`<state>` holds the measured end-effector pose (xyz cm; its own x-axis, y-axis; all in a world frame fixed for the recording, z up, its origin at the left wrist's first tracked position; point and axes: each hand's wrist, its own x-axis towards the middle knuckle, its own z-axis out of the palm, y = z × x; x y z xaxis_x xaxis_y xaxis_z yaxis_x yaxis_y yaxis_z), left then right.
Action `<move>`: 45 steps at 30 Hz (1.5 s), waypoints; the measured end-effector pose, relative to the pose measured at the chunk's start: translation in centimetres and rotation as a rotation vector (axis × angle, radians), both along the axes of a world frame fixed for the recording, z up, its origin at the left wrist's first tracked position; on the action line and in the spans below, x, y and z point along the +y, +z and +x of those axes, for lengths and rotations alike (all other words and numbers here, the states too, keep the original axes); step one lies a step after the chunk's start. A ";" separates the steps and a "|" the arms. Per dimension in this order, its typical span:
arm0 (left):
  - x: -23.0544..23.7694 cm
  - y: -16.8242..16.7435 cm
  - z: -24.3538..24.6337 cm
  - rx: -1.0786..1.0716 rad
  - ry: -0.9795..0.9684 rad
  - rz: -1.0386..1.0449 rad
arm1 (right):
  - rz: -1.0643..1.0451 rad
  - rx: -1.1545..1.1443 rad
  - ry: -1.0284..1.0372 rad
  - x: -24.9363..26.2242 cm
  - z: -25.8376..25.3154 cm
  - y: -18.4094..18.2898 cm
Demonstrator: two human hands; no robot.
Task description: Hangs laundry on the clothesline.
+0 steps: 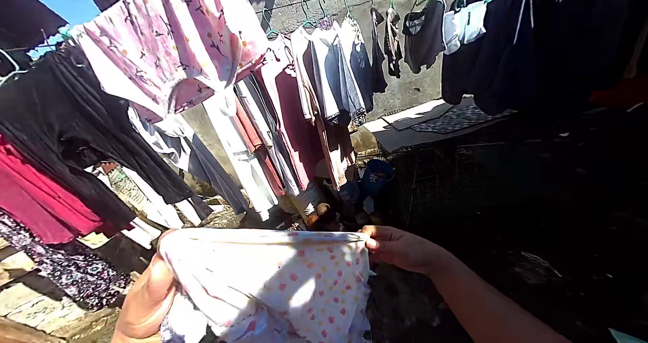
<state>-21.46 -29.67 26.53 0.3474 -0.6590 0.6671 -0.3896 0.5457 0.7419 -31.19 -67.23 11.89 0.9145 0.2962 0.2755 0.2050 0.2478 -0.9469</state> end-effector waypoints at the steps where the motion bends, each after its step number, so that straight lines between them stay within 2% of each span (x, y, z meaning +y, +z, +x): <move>1: 1.0 0.2 -0.1 -0.047 0.036 0.012 | 0.076 -0.073 -0.016 -0.1 -0.3 0.7; 2: 1.9 0.4 0.0 -0.099 0.055 0.029 | 0.136 -0.165 -0.024 -0.2 -0.7 1.9; 4: 3.4 0.8 1.0 -0.156 -0.028 0.072 | 0.206 -0.380 -0.034 -0.1 -2.5 5.4; 6: 3.8 1.6 1.8 -0.164 -0.127 0.145 | 0.166 -0.592 0.013 -0.6 -4.3 9.3; 8: 3.6 2.9 2.4 -0.214 -0.221 0.313 | 0.046 -0.718 0.089 -1.6 -5.4 13.4; 10: 3.7 3.9 2.6 -0.373 -0.159 0.536 | -0.115 -0.825 0.135 -2.1 -6.7 17.6; 12: 3.4 4.4 1.9 -0.559 0.014 0.732 | -0.348 -0.910 0.088 -3.1 -8.3 20.9; 14: 2.9 4.7 0.9 -0.746 0.235 0.918 | -0.691 -0.974 -0.072 -4.3 -10.0 23.7; 16: 2.7 4.9 0.2 -0.832 0.388 1.023 | -1.003 -1.012 -0.275 -5.5 -11.3 25.4; 19: 2.2 5.4 -0.4 -0.919 0.690 1.028 | -1.240 -1.005 -0.466 -6.9 -12.1 26.2; 23: 1.3 6.3 -0.2 -0.904 1.136 0.960 | -1.178 -0.968 -0.414 -7.4 -12.9 26.6; 26: 0.9 6.5 2.0 -0.880 1.258 0.719 | -1.142 -0.995 -0.491 -8.1 -13.0 26.4; 29: 0.4 7.2 4.2 -0.721 1.192 0.532 | -1.253 -0.881 -0.768 -8.9 -11.6 25.2; 32: -0.3 8.0 5.0 -0.554 1.023 0.394 | -1.090 -0.757 -0.924 -10.4 -11.3 24.4; 34: -1.5 8.3 5.0 -0.472 0.973 0.297 | -1.048 -0.742 -0.940 -11.0 -11.0 23.6; 36: -2.5 8.6 5.1 -0.447 0.918 0.260 | -1.144 -0.749 -0.871 -11.4 -10.3 22.2; 38: -3.3 9.1 5.3 -0.615 0.941 0.323 | -1.233 -0.747 -0.906 -11.5 -9.6 21.1; 41: -4.4 9.8 4.8 -0.927 0.916 0.447 | -1.298 -0.815 -1.083 -11.5 -9.3 21.2; 43: -4.9 10.4 4.7 -1.094 0.863 0.462 | -1.203 -0.915 -1.084 -12.0 -9.5 22.0; 45: -5.5 10.9 5.1 -1.202 0.933 0.432 | -1.057 -0.944 -1.000 -12.3 -9.8 23.4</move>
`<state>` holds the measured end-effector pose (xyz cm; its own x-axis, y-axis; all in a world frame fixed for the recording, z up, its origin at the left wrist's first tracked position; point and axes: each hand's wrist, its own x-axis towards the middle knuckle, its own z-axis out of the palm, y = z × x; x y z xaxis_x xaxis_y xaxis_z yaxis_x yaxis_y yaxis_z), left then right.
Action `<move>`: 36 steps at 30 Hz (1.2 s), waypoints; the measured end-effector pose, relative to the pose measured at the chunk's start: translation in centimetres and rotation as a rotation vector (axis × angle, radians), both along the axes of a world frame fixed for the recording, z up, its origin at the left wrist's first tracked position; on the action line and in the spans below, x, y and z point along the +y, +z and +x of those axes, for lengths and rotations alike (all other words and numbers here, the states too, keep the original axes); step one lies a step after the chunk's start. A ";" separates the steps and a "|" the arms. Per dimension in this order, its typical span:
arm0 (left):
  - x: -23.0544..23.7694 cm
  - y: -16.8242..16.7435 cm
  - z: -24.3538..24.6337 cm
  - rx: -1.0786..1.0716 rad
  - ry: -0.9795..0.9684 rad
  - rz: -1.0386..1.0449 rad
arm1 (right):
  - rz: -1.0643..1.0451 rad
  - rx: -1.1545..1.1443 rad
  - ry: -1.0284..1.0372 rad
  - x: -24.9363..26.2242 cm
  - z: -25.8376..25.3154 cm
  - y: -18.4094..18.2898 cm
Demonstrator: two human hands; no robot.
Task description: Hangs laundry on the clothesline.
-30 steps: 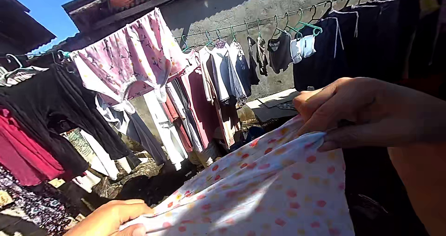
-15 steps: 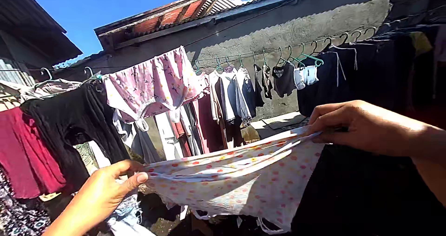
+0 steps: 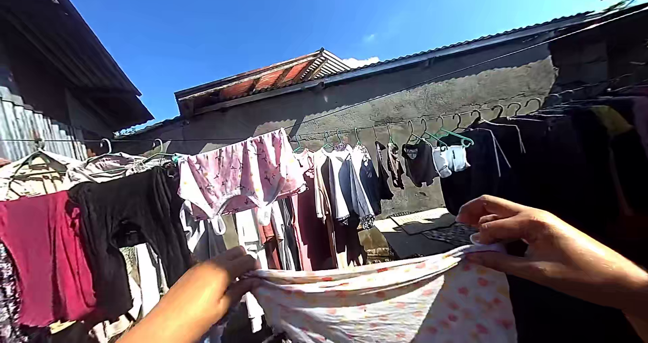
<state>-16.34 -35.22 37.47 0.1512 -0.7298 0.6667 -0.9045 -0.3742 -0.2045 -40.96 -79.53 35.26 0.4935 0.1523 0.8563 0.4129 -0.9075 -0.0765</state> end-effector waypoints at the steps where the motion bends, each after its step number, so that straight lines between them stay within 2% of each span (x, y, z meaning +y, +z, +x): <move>1: -0.4 0.5 0.1 0.013 0.055 -0.035 | 0.073 0.016 0.070 0.2 0.0 0.7; 2: -0.8 1.3 -0.1 0.089 0.115 -0.086 | 0.144 0.021 0.135 0.7 0.1 1.3; 4: -2.0 3.7 -0.9 0.407 0.185 -0.188 | 0.186 0.023 0.252 2.0 0.6 2.4; 6: -3.4 6.2 -1.9 0.604 0.164 -0.388 | 0.006 0.060 0.326 3.2 1.3 3.6; 8: -4.6 8.3 -3.8 0.488 0.080 -0.668 | -0.303 0.006 0.166 5.1 2.3 4.5; 9: -5.3 8.7 -5.2 0.327 -0.006 -0.829 | -0.434 -0.059 0.033 6.3 3.0 4.9; 11: -7.9 7.2 -7.9 -0.039 -0.320 -1.056 | -0.567 -0.182 -0.197 8.5 4.8 5.3; 12: -9.6 5.1 -8.6 -0.172 -0.447 -1.104 | -0.549 -0.206 -0.284 9.3 5.7 5.2; 13: -11.5 2.1 -8.7 -0.214 -0.486 -1.149 | -0.491 -0.236 -0.347 9.9 6.8 4.9; 15: -14.6 -4.2 -7.4 -0.076 -0.414 -1.181 | -0.319 -0.328 -0.402 10.2 9.0 4.2; 17: -16.7 -7.5 -5.8 0.149 -0.408 -1.205 | -0.194 -0.417 -0.400 9.8 10.3 3.5; 19: -18.1 -6.1 -6.1 0.233 -0.364 -1.264 | -0.137 -0.525 -0.365 9.1 11.0 3.2; 21: -18.4 -2.9 -6.4 0.074 -0.178 -1.308 | -0.108 -0.630 -0.356 8.6 11.4 3.7; 22: -18.3 -1.1 -6.2 -0.050 -0.103 -1.302 | -0.093 -0.671 -0.356 8.5 11.3 4.4; 24: -17.8 3.6 -5.4 -0.292 -0.100 -1.250 | -0.049 -0.725 -0.338 8.6 11.1 6.7; 25: -17.5 6.2 -5.0 -0.347 -0.135 -1.210 | -0.008 -0.712 -0.314 8.8 11.1 8.2; 27: -17.3 12.1 -3.6 -0.399 -0.071 -1.040 | 0.129 -0.561 -0.289 9.2 11.1 11.5; 29: -16.6 17.1 -1.7 -0.198 0.102 -0.631 | 0.272 -0.233 -0.312 9.5 11.1 14.4; 31: -16.5 20.2 0.1 0.052 0.195 -0.298 | 0.347 0.006 -0.327 9.3 11.5 15.6; 33: -16.4 20.8 1.3 0.188 0.134 -0.220 | 0.373 0.079 -0.303 9.1 11.5 15.3; 36: -15.7 19.5 1.5 0.279 0.014 -0.244 | 0.379 0.084 -0.243 8.5 11.1 14.4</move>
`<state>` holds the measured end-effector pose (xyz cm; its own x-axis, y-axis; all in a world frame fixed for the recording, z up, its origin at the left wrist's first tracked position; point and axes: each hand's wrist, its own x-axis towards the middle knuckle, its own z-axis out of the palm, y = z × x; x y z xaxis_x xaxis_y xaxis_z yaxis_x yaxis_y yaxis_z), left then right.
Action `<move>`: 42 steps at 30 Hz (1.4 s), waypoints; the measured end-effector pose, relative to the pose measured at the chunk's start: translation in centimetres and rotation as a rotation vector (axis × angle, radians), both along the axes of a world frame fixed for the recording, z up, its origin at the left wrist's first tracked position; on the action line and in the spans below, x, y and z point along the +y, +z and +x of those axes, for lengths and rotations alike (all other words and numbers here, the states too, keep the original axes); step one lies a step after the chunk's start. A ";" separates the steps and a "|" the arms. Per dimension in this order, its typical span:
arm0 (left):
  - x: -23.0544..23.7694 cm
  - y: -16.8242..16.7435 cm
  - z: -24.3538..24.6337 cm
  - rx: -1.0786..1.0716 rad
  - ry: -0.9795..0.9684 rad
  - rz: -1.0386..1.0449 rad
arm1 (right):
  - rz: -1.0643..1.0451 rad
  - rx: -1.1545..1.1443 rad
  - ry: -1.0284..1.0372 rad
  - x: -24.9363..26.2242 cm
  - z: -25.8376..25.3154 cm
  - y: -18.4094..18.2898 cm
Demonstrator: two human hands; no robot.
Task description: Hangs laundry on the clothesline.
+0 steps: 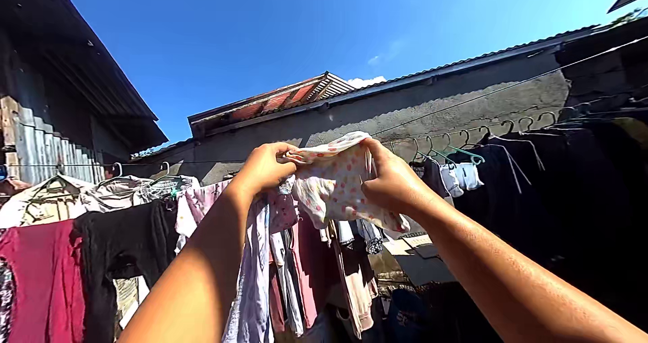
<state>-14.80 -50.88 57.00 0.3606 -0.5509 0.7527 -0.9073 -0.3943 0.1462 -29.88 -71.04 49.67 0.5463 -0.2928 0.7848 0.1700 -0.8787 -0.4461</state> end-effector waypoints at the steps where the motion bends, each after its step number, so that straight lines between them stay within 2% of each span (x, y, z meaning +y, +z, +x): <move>1: 0.2 -0.4 0.1 0.012 -0.029 -0.025 | -0.027 -0.012 -0.028 0.0 -0.3 0.1; 4: 0.1 -0.3 0.0 0.033 -0.017 -0.161 | -0.200 -0.127 -0.224 1.0 -0.8 1.2; 7: -0.2 1.2 -1.1 0.065 0.094 -0.209 | -0.509 -0.431 -0.384 1.2 0.6 3.0; 9: -0.9 2.4 -2.0 0.165 0.183 -0.219 | -0.636 -0.526 -0.465 0.9 1.6 4.5; 11: -1.6 3.3 -3.2 0.258 0.311 -0.106 | -0.530 -0.327 -0.561 1.3 1.1 5.8; 13: -2.2 3.9 -3.7 0.248 0.419 0.108 | -0.362 -0.060 -0.639 1.9 0.2 7.0; 16: -2.2 4.5 -3.6 0.219 0.455 0.277 | -0.237 0.051 -0.631 2.2 -0.7 7.6; 22: 0.4 2.8 -3.8 0.125 0.168 0.138 | -0.154 -0.018 -0.368 0.3 -1.4 8.5; 26: 1.1 2.0 -3.2 -0.097 0.205 0.020 | -0.035 -0.171 -0.164 -0.7 -1.5 9.4; 29: 1.8 1.9 -3.2 -0.148 0.203 -0.098 | -0.078 -0.204 -0.151 -0.5 -2.0 9.1; 32: 2.3 1.3 -4.1 -0.099 0.215 -0.103 | -0.250 -0.130 -0.268 -0.1 -2.3 7.9; 35: 3.0 0.0 -4.8 -0.166 0.141 -0.153 | -0.428 -0.279 -0.312 1.0 -3.2 4.5; 37: 3.2 -0.7 -5.3 -0.216 0.104 -0.205 | -0.420 -0.344 -0.190 2.8 -3.9 1.1; 38: 3.2 -1.1 -5.9 -0.197 0.098 -0.215 | -0.366 -0.276 -0.105 4.1 -4.3 -1.0; 42: 2.3 -3.2 -8.1 0.032 -0.028 -0.231 | -0.042 0.306 0.436 8.1 -3.4 -7.9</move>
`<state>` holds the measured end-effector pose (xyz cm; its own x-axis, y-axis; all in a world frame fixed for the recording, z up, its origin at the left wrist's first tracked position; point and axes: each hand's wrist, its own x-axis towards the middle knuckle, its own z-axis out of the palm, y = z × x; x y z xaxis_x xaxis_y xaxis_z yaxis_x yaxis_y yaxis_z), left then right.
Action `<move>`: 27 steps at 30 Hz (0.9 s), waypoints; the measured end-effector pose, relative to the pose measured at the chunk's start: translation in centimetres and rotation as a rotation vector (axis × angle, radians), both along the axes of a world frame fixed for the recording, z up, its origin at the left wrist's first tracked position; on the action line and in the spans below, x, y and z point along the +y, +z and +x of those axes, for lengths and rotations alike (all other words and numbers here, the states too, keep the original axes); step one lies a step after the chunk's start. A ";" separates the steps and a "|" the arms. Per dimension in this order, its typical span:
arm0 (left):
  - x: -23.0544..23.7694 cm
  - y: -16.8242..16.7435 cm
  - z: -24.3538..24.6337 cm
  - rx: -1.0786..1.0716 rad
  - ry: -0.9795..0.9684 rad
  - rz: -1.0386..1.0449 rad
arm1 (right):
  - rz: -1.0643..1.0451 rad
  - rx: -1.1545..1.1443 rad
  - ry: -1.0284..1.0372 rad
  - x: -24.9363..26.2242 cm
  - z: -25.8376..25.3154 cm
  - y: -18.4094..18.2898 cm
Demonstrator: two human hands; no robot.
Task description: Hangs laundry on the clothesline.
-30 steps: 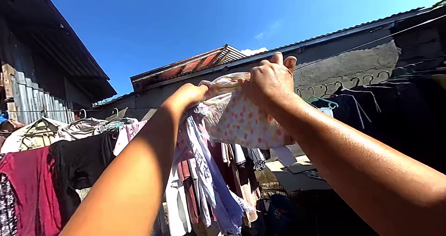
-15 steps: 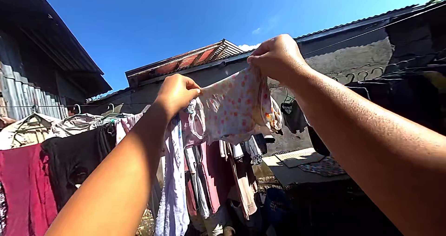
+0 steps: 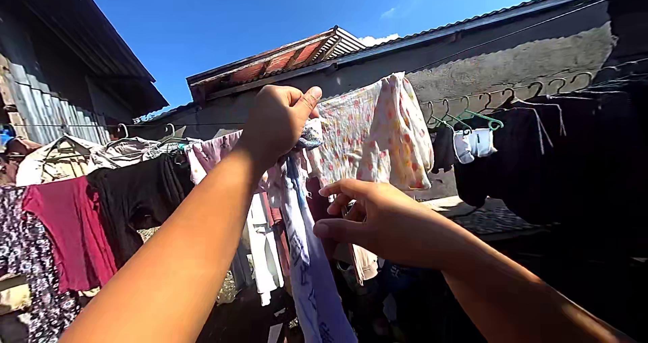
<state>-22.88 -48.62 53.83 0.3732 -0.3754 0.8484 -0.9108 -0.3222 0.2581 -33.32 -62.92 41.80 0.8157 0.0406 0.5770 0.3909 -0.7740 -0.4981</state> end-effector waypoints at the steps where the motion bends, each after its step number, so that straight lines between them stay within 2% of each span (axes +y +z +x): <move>1: -0.3 -0.7 -0.4 0.102 -0.087 -0.002 | 0.016 0.068 0.072 0.3 0.8 -0.9; 3: -0.5 -2.1 -1.2 0.349 -0.257 -0.023 | 0.112 0.093 0.219 0.1 2.3 -2.1; 5: -0.1 -2.9 -1.5 0.503 -0.335 -0.039 | 0.310 0.124 0.415 -0.7 2.9 -2.8; 7: 0.8 -3.6 -0.9 0.548 -0.433 -0.055 | 0.527 0.116 0.548 -1.4 2.8 -3.4; 10: 2.7 -4.9 1.0 0.559 -0.597 -0.067 | 0.758 0.107 0.626 -2.3 1.8 -3.2; 14: 4.1 -6.9 2.1 0.606 -0.704 -0.124 | 0.865 0.141 0.568 -2.2 1.1 -3.0; 18: 4.5 -8.4 2.3 0.603 -0.744 -0.017 | 0.785 0.245 0.418 -2.4 0.7 -3.0; 22: 4.1 -9.4 2.2 0.664 -0.673 -0.013 | 0.684 0.073 0.268 -3.2 0.4 -2.7; 27: 3.3 -10.8 1.9 0.764 -0.510 -0.027 | 0.896 -0.009 0.223 -3.1 -0.6 -2.0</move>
<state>-20.99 -45.36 43.07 0.6305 -0.6324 0.4501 -0.5197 0.0868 0.8499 -33.89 -66.06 39.81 0.8378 -0.2687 0.4752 0.4915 -0.0075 -0.8708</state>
